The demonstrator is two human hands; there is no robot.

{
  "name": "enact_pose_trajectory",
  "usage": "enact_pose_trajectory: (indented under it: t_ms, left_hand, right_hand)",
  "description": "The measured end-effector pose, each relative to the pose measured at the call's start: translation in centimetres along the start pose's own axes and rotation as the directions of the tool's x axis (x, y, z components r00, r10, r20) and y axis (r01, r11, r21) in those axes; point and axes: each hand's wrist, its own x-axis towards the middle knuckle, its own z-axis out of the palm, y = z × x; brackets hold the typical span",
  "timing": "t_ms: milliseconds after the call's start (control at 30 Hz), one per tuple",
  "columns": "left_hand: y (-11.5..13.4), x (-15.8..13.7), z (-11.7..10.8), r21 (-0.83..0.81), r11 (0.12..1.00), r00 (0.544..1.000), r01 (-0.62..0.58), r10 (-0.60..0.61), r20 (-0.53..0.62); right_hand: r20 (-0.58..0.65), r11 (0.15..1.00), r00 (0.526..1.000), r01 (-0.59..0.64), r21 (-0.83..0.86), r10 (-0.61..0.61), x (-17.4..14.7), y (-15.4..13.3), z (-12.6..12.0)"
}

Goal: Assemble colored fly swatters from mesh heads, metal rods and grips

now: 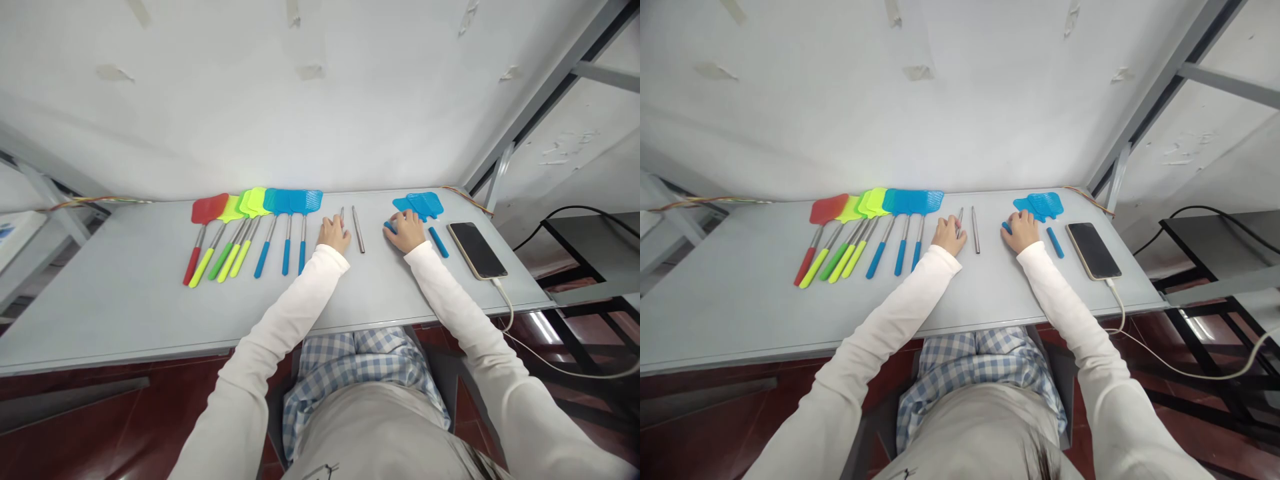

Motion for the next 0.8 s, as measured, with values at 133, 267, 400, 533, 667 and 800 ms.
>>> enact_pose_trajectory:
  t_ms: [133, 267, 400, 533, 667, 800]
  left_hand:
    - [-0.6, 0.5, -0.2, -0.145, 0.989, 0.999, 0.025, -0.03, -0.031]
    - [-0.7, 1.2, 0.0, -0.581, 0.791, 0.976, 0.193, -0.215, 0.032]
    - [-0.3, 1.7, 0.4, -0.911, 0.281, 0.932, 0.303, -0.289, 0.221]
    - [-0.1, 1.6, 0.5, -0.981, 0.04, 0.952, 0.191, -0.252, 0.175]
    - [-0.1, 1.3, 0.2, -0.995, -0.034, 0.965, 0.097, -0.24, 0.102]
    - [-0.1, 1.2, 0.1, -0.997, -0.062, 0.966, 0.054, -0.25, 0.068]
  right_hand:
    - [-0.013, 0.999, 0.999, -0.035, 0.001, 0.035, 0.2, 0.4, 0.3]
    - [-0.078, 0.976, 0.992, 0.111, 0.19, -0.098, 0.4, -0.4, 0.7]
    - [-0.14, 0.908, 0.959, 0.28, 0.31, -0.248, -0.1, -1.7, 0.4]
    - [-0.114, 0.895, 0.943, 0.334, 0.297, -0.314, -0.6, -2.6, 0.0]
    - [-0.098, 0.904, 0.942, 0.335, 0.265, -0.32, -0.8, -2.6, -0.1]
    - [-0.087, 0.911, 0.944, 0.331, 0.246, -0.319, -0.7, -2.6, -0.1]
